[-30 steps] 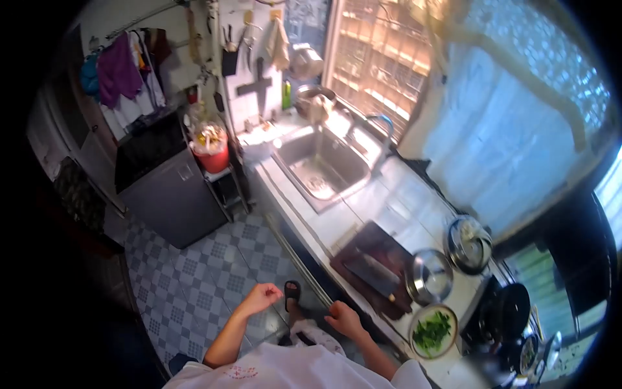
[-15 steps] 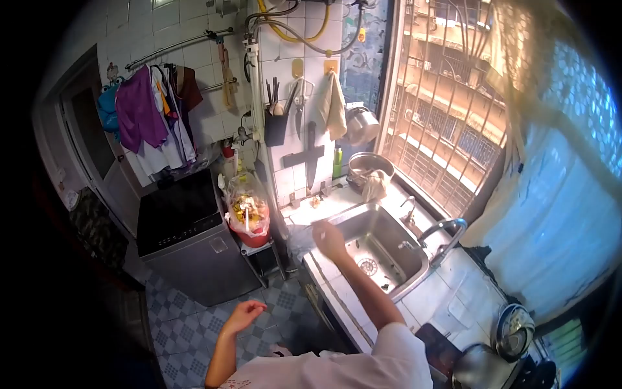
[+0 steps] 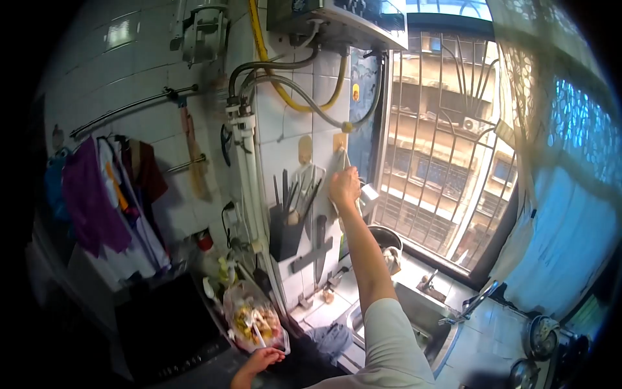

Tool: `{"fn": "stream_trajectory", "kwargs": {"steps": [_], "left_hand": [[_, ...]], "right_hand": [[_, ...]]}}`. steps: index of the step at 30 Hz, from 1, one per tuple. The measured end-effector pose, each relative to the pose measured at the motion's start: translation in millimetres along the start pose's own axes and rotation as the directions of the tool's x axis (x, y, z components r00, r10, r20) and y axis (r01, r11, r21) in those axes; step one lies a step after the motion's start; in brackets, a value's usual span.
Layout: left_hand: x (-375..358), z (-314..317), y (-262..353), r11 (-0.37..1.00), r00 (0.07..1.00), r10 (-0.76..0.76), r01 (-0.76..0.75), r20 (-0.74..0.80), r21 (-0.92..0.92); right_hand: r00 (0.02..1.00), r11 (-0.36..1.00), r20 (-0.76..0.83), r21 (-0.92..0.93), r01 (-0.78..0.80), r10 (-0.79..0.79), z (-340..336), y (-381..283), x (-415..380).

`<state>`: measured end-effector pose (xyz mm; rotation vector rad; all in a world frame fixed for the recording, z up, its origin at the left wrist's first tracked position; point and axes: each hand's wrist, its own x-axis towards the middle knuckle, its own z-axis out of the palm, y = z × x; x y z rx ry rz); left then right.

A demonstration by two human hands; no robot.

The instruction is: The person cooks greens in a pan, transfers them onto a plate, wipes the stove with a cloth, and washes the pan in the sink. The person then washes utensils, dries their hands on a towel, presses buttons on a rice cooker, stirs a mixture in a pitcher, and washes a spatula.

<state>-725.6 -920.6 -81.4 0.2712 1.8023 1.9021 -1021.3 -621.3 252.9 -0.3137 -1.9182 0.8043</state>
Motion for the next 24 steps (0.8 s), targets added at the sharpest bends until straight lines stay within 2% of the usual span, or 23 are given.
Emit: {"fn": "stream_trajectory", "kwargs": {"steps": [2,4,6,8,10,11,12,14,15,16,18,20,21,22,23,24], "left_hand": [[22,-13,18,0.996,0.996,-0.065,0.068,0.066,-0.056],[43,-23,23,0.998,0.985,-0.049,0.055,0.163,-0.036],[61,-30,17,0.992,0.969,-0.124,0.125,0.215,0.012],[77,-30,18,0.975,0.933,-0.221,0.208,0.285,0.074],[90,-30,8,0.98,0.895,-0.186,0.197,0.406,0.014],[98,-27,4,0.987,0.865,-0.135,0.162,0.484,-0.014],[100,-20,19,0.966,0.835,-0.216,0.257,0.506,-0.013],[94,-5,78,0.976,0.81,-0.12,0.203,0.574,-0.082],[97,0,99,0.98,0.808,-0.089,0.174,0.582,-0.091],[98,9,116,0.982,0.856,0.015,0.083,0.516,-0.167],[128,33,117,0.859,0.846,0.313,-0.058,0.432,-0.509],[140,61,157,0.692,0.818,0.392,0.04,0.421,-0.721],[155,76,162,0.639,0.771,0.424,0.117,0.475,-0.76],[167,91,159,0.585,0.756,0.408,0.213,0.511,-0.783],[176,113,152,0.456,0.715,0.45,0.333,0.536,-0.826],[205,138,124,0.475,0.548,0.676,0.186,0.492,-0.86]], "right_hand": [[0.97,0.979,0.141,-0.079,-0.187,0.197,13,5,17],[0.968,0.974,0.13,-0.106,-0.2,0.213,12,4,39],[0.961,0.916,0.01,0.3,-0.267,0.277,26,26,78],[0.954,0.701,-0.008,0.679,-0.215,0.301,-11,4,91],[0.95,0.534,-0.048,0.835,-0.132,0.31,-37,0,104],[0.922,0.382,0.027,0.905,-0.186,0.385,-43,6,113],[0.91,0.357,0.104,0.897,-0.261,0.402,-52,16,116],[0.826,0.271,0.448,0.795,-0.543,0.342,-67,61,110],[0.752,0.274,0.589,0.702,-0.658,0.296,-84,61,90],[0.651,0.279,0.715,0.59,-0.758,0.256,-99,58,62],[0.597,0.374,0.726,0.477,-0.795,0.341,-114,74,13],[0.571,0.499,0.746,0.371,-0.783,0.342,-147,31,-50],[0.609,0.685,0.756,0.312,-0.659,0.241,-151,44,-78],[0.619,0.862,0.753,0.143,-0.487,0.224,-174,2,-110],[0.514,0.929,0.857,0.165,-0.33,0.03,-175,17,-143],[0.379,0.992,0.925,0.078,-0.097,-0.035,-193,-1,-167]]}}
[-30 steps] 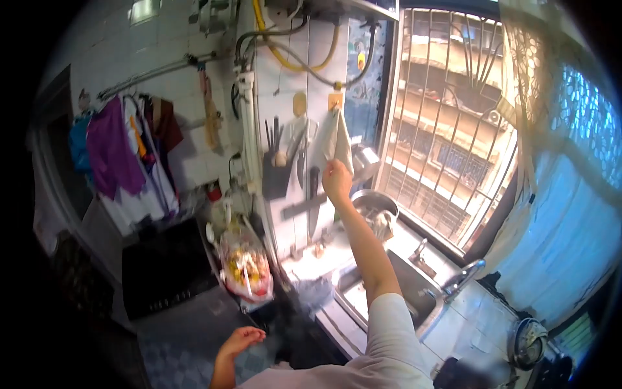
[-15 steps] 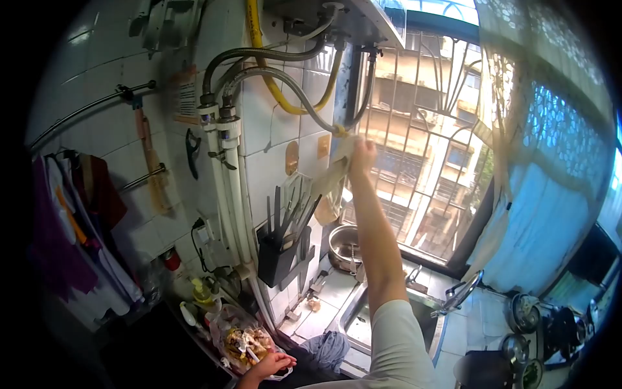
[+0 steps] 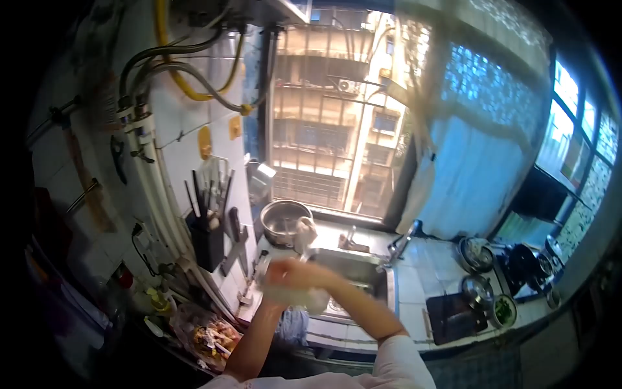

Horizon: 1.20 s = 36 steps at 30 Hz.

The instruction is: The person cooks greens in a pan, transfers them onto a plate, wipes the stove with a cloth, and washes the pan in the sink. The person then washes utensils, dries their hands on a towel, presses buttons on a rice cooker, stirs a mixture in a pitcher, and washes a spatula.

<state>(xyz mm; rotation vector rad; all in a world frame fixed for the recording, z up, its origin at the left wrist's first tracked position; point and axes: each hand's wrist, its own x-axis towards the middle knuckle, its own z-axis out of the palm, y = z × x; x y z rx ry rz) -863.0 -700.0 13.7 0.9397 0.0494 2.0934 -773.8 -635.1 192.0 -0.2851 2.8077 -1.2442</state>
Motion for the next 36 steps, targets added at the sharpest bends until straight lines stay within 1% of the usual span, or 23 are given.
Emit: {"fn": "stream_trajectory", "kwargs": {"steps": [1,2,4,5,6,7,8,10,11,14,16,17,18,19,20,22,25,28,30,31,32,34,36], "left_hand": [[0,7,-20,0.996,0.999,-0.029,0.026,-0.037,-0.08],[0,22,-40,0.992,0.994,-0.05,0.037,-0.096,-0.124],[-7,55,-71,0.986,0.971,-0.095,0.062,-0.219,-0.152],[-11,71,-85,0.986,0.958,-0.106,0.067,-0.268,-0.152],[-17,87,-100,0.987,0.944,-0.115,0.072,-0.311,-0.145],[-23,102,-114,0.988,0.93,-0.119,0.077,-0.349,-0.134],[-28,117,-129,0.99,0.915,-0.116,0.077,-0.386,-0.115],[-39,145,-157,0.995,0.884,-0.097,0.077,-0.458,-0.061],[-46,158,-171,0.997,0.866,-0.082,0.079,-0.493,-0.028],[-61,196,-210,0.989,0.813,-0.001,0.086,-0.582,0.118],[-69,221,-230,0.949,0.785,0.096,0.114,-0.612,0.295],[-70,234,-235,0.874,0.795,0.171,0.15,-0.581,0.462],[-70,248,-241,0.754,0.812,0.241,0.189,-0.532,0.629],[-66,281,-236,-0.135,0.923,0.377,0.133,-0.073,0.982],[-64,292,-236,-0.084,0.919,0.352,0.223,-0.181,0.971],[-53,287,-236,-0.251,0.891,0.448,0.208,-0.077,0.945],[-40,266,-214,-0.379,0.911,0.412,0.16,0.012,0.912],[-41,240,-178,-0.216,0.979,0.204,0.06,-0.015,0.974],[-46,238,-148,0.267,0.933,-0.212,0.341,-0.29,0.901],[-49,238,-128,0.383,0.882,-0.387,0.42,-0.27,0.822],[-58,242,-116,0.382,0.882,-0.382,0.424,-0.278,0.821],[-77,256,-89,0.619,0.781,-0.516,0.624,-0.352,0.477],[-104,253,-66,0.709,0.788,-0.491,0.609,-0.371,0.354]], "right_hand": [[0.995,0.991,0.092,-0.126,0.055,-0.043,18,-20,-24],[0.999,0.903,0.035,-0.43,-0.012,0.03,35,-32,-42],[0.998,0.999,-0.068,0.037,-0.015,0.017,45,-17,-63],[0.995,0.796,-0.095,0.599,0.087,-0.036,49,5,-73],[0.986,0.301,-0.15,0.939,0.164,-0.07,53,35,-82],[0.942,-0.202,-0.336,0.923,0.327,-0.01,57,63,-90],[0.903,-0.582,-0.385,0.697,0.419,0.19,48,60,-106],[0.788,-0.346,-0.61,0.723,0.598,0.088,41,66,-129],[0.79,-0.349,-0.607,0.724,0.595,0.088,41,72,-139],[0.63,-0.061,-0.728,0.64,0.766,0.271,35,75,-164],[0.387,0.349,-0.783,0.58,0.736,0.486,26,64,-184],[0.198,0.563,-0.874,0.444,0.697,0.444,20,62,-187],[0.017,0.745,-0.934,0.297,0.598,0.358,17,67,-188],[-0.184,0.958,-0.97,0.106,0.267,0.159,16,78,-189],[-0.203,0.981,-0.974,0.058,0.184,0.096,24,76,-195],[-0.133,0.987,-0.99,0.025,0.161,0.047,37,69,-211],[0.047,0.963,-0.997,0.073,0.258,0.063,62,54,-232],[0.323,0.863,-0.935,0.281,0.421,0.147,82,38,-251],[0.553,0.717,-0.807,0.509,0.476,0.206,91,29,-262],[0.667,0.629,-0.711,0.627,0.46,0.221,95,24,-266],[0.765,0.534,-0.603,0.734,0.42,0.227,97,19,-269],[0.874,0.409,-0.429,0.857,0.314,0.228,103,9,-264],[0.918,0.449,-0.324,0.872,0.195,0.231,108,2,-246]]}}
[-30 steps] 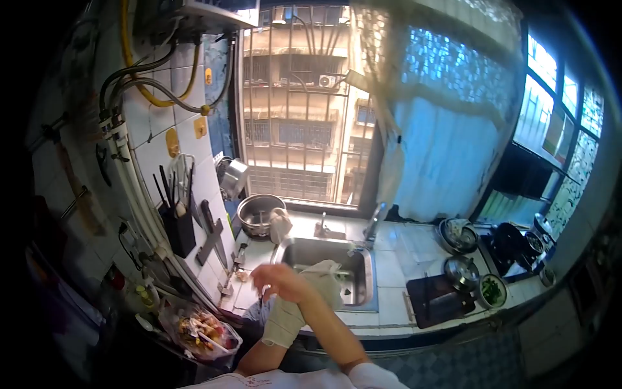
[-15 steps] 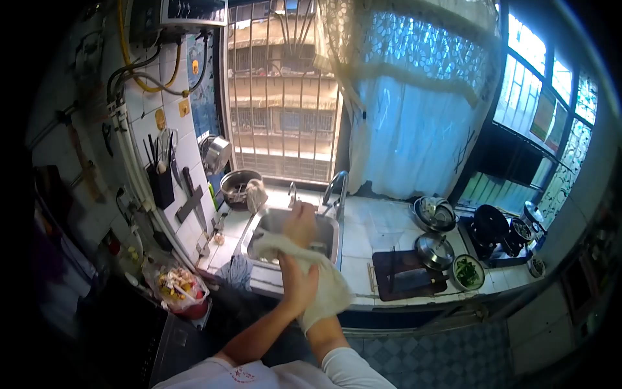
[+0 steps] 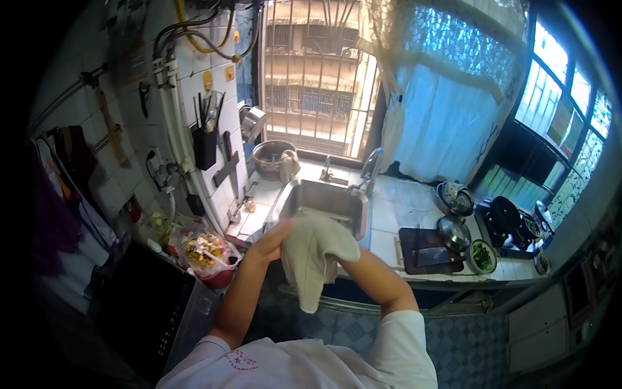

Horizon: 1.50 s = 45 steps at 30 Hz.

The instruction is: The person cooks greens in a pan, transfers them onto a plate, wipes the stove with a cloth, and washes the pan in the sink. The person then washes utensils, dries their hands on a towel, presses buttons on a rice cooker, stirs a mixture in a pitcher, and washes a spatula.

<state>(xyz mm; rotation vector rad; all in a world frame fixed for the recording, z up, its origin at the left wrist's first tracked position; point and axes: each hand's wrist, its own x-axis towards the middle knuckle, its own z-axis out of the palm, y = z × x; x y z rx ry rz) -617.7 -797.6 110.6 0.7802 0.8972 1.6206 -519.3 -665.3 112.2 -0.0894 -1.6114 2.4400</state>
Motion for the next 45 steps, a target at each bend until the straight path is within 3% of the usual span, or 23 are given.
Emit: {"fn": "stream_trajectory", "kwargs": {"steps": [1,2,3,8,10,11,16,17,18,19,20,22,23,24,26,27,28,32,34,38,42,44,45], "left_hand": [[-10,-14,-4,0.982,0.981,0.189,-0.188,0.039,-0.023],[-19,-26,-4,0.928,0.925,0.372,-0.369,0.078,-0.053],[-36,-8,22,0.894,0.887,0.447,-0.447,0.115,-0.022],[-73,-45,26,0.834,0.818,0.529,-0.455,-0.224,0.312],[-84,-55,25,0.675,0.618,0.683,-0.332,-0.389,0.659],[-86,-62,24,0.591,0.525,0.766,-0.346,-0.373,0.728],[-104,-95,40,0.594,0.425,0.782,-0.291,-0.455,0.75],[-104,-105,46,0.679,0.371,0.734,-0.361,-0.569,0.64],[-104,-111,54,0.736,0.325,0.666,-0.438,-0.672,0.517],[-110,-108,67,0.778,0.381,0.568,-0.536,-0.73,0.326],[-118,-105,78,0.79,0.5,0.513,-0.594,-0.698,0.155],[-117,-93,88,0.83,0.58,0.305,-0.551,-0.755,-0.088],[-91,-131,65,0.746,0.722,0.353,-0.601,-0.595,-0.286],[-102,-112,74,0.753,0.729,0.35,-0.592,-0.588,-0.287],[-133,-52,101,0.857,0.63,0.358,-0.515,-0.689,-0.025],[-132,-61,93,0.857,0.691,0.476,-0.504,-0.544,0.111],[-133,-73,94,0.892,0.785,0.451,-0.412,-0.424,0.187],[-135,-73,105,0.856,0.787,0.51,-0.426,-0.348,0.291],[-136,-67,108,0.818,0.762,0.559,-0.444,-0.326,0.366],[-137,-59,104,0.846,0.735,0.531,-0.489,-0.423,0.213],[-127,-60,95,0.841,0.702,0.508,-0.53,-0.5,0.11],[-113,-70,85,0.709,0.717,0.378,-0.631,-0.586,-0.315],[-121,-53,92,0.773,0.645,0.331,-0.604,-0.689,-0.195]], "right_hand": [[0.954,0.582,0.3,-0.774,0.248,-0.007,16,-13,18],[0.82,-0.282,0.572,-0.789,0.546,-0.014,32,-27,36],[0.824,-0.324,0.563,-0.77,0.55,0.062,48,-23,45],[0.871,0.065,0.301,-0.952,0.3,0.388,118,-4,89],[0.857,0.118,0.264,-0.964,0.236,0.443,136,4,98],[0.853,0.132,0.247,-0.969,0.21,0.46,144,7,102],[0.926,0.347,0.105,-0.938,-0.029,0.362,170,27,120],[0.955,0.165,0.229,-0.966,0.199,0.189,174,41,116],[0.945,0.039,0.244,-0.97,0.242,0.215,190,36,113],[0.935,-0.086,0.259,-0.954,0.287,0.242,206,30,111],[0.988,0.244,0.151,-0.957,0.156,-0.039,226,26,95],[0.865,0.332,0.327,-0.824,0.458,-0.382,207,78,137],[0.792,0.329,0.362,-0.765,0.554,-0.491,205,101,154],[0.863,0.409,0.179,-0.823,0.395,-0.472,218,112,163],[0.893,0.48,-0.017,-0.848,0.225,-0.449,207,123,168],[0.947,0.875,0.032,-0.374,0.309,-0.32,189,134,163],[0.956,0.941,0.018,-0.175,0.29,-0.292,191,132,157],[0.915,0.921,-0.111,-0.039,0.386,-0.388,211,135,145],[0.878,0.892,-0.158,-0.103,0.441,-0.452,217,135,142],[0.782,0.782,-0.18,-0.349,0.516,-0.596,218,135,141],[0.64,0.503,-0.066,-0.682,0.531,-0.766,211,123,145],[0.609,0.359,-0.023,-0.826,0.435,-0.793,236,82,110],[0.595,0.224,-0.025,-0.938,0.263,-0.803,249,62,98]]}}
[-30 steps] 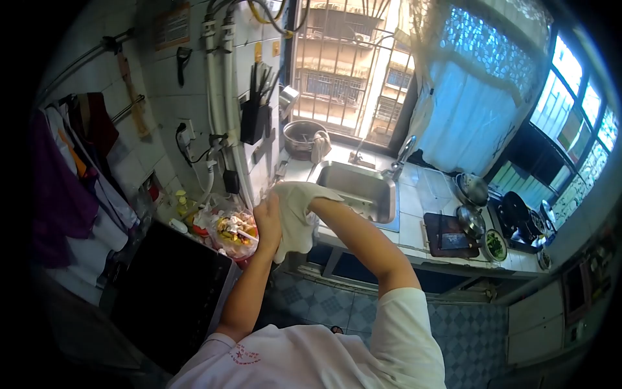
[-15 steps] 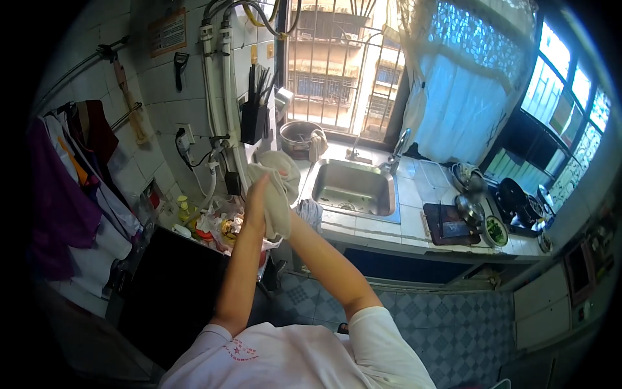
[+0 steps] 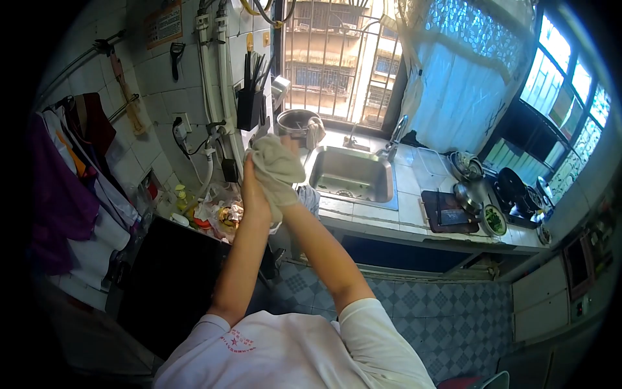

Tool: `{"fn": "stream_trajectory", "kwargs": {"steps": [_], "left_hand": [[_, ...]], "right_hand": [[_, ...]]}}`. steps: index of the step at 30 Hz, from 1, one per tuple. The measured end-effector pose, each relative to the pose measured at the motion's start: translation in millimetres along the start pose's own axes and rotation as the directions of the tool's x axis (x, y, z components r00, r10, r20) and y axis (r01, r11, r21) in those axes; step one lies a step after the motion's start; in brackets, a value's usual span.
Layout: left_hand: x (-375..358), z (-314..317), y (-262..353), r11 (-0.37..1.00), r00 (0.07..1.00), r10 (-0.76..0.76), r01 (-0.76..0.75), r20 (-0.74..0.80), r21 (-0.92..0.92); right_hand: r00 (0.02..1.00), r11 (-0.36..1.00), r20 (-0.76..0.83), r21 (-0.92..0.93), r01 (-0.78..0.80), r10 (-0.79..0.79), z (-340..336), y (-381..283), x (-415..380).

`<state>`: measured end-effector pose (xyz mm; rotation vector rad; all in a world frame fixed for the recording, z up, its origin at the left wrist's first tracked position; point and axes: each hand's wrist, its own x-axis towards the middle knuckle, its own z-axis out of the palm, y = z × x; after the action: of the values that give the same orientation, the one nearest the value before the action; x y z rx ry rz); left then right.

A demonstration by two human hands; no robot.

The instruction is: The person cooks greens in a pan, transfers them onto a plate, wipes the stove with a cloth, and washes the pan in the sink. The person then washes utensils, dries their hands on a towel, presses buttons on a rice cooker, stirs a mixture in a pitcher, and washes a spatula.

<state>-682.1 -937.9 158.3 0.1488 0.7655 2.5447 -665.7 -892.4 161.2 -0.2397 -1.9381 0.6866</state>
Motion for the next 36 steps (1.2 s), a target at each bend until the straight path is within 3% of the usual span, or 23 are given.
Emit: {"fn": "stream_trajectory", "kwargs": {"steps": [2,4,5,7,8,9,10,11,12,13,14,17,19,20,25,27,29,30,31,33,34,35,36], "left_hand": [[0,-1,-9,0.979,0.985,-0.018,0.052,0.172,-0.195],[-5,-5,-12,0.879,0.89,-0.035,0.244,0.454,-0.41],[-4,-9,-19,0.877,0.891,-0.035,0.245,0.453,-0.414],[-3,-17,-32,0.928,0.838,0.012,0.194,0.546,-0.318],[-3,-23,-35,0.85,0.686,0.091,0.324,0.722,-0.415],[-21,1,-19,0.971,0.878,0.017,0.099,0.479,-0.216],[-14,-1,-20,0.987,0.856,0.083,-0.141,0.509,0.077],[-12,-5,-23,0.942,0.844,0.106,-0.255,0.526,0.218],[-14,-3,-21,0.864,0.831,0.13,-0.363,0.541,0.35],[-19,-1,-20,0.881,0.827,0.151,-0.361,0.542,0.305],[-23,3,-19,0.895,0.819,0.176,-0.364,0.546,0.258],[-36,16,-10,0.922,0.796,0.252,-0.37,0.55,0.113],[-34,10,-10,0.964,0.868,0.138,-0.227,0.477,0.135],[-28,6,-10,0.965,0.858,0.161,-0.24,0.487,0.103],[40,-31,-22,0.95,0.8,0.291,-0.304,0.524,-0.063],[60,-47,-27,0.977,0.793,0.215,-0.177,0.57,-0.122],[31,-29,-14,0.887,0.854,0.372,-0.442,0.363,0.132],[30,-23,-11,0.937,0.891,0.334,-0.278,0.307,-0.213],[27,-19,-7,0.936,0.89,0.336,-0.281,0.308,-0.211],[19,-7,6,0.824,0.892,0.347,-0.438,0.29,0.359],[35,-18,0,0.851,0.871,0.283,-0.421,0.402,0.313],[38,-22,-1,0.827,0.836,0.194,-0.421,0.514,0.372],[33,-24,5,0.496,0.775,0.078,-0.576,0.627,0.65]], "right_hand": [[0.982,0.916,-0.11,-0.39,0.098,-0.152,15,21,13],[0.963,0.865,-0.147,-0.485,0.127,-0.224,5,8,18],[0.939,0.803,-0.172,-0.576,0.15,-0.299,1,5,21],[0.918,0.819,-0.136,-0.514,0.255,-0.372,1,10,30],[0.959,0.934,-0.125,-0.288,0.211,-0.256,5,10,33],[0.986,0.989,-0.084,-0.046,0.138,-0.142,10,13,38],[0.997,0.971,0.075,0.24,-0.015,-0.003,16,26,48],[0.997,0.97,0.083,0.241,-0.018,-0.002,21,39,48],[0.963,0.457,0.252,0.849,-0.265,0.091,21,44,45],[0.905,-0.37,0.425,0.846,-0.384,0.033,22,47,43],[0.925,-0.578,0.366,0.734,-0.356,-0.105,28,50,42],[0.909,-0.719,0.416,0.637,-0.279,0.015,5,18,35],[0.913,-0.686,0.408,0.663,-0.298,-0.002,-6,16,29],[0.955,-0.208,0.22,0.943,-0.26,-0.197,-11,22,28],[0.897,-0.323,0.439,0.857,-0.401,0.051,-31,-28,-12],[0.906,-0.261,0.423,0.874,-0.411,-0.009,-28,-18,-13],[0.876,-0.416,0.482,0.793,-0.444,-0.016,-24,-11,-16],[0.866,-0.395,0.5,0.797,-0.458,0.006,-23,-7,-18],[0.866,-0.397,0.5,0.796,-0.457,0.004,-20,-2,-23],[0.753,-0.215,0.48,0.877,-0.431,0.45,-14,7,-35],[0.791,-0.031,0.404,0.897,-0.441,0.46,-10,10,-40],[0.788,-0.032,0.41,0.894,-0.447,0.458,-9,17,-46],[0.76,-0.269,0.536,0.844,-0.465,0.368,-8,26,-50]]}}
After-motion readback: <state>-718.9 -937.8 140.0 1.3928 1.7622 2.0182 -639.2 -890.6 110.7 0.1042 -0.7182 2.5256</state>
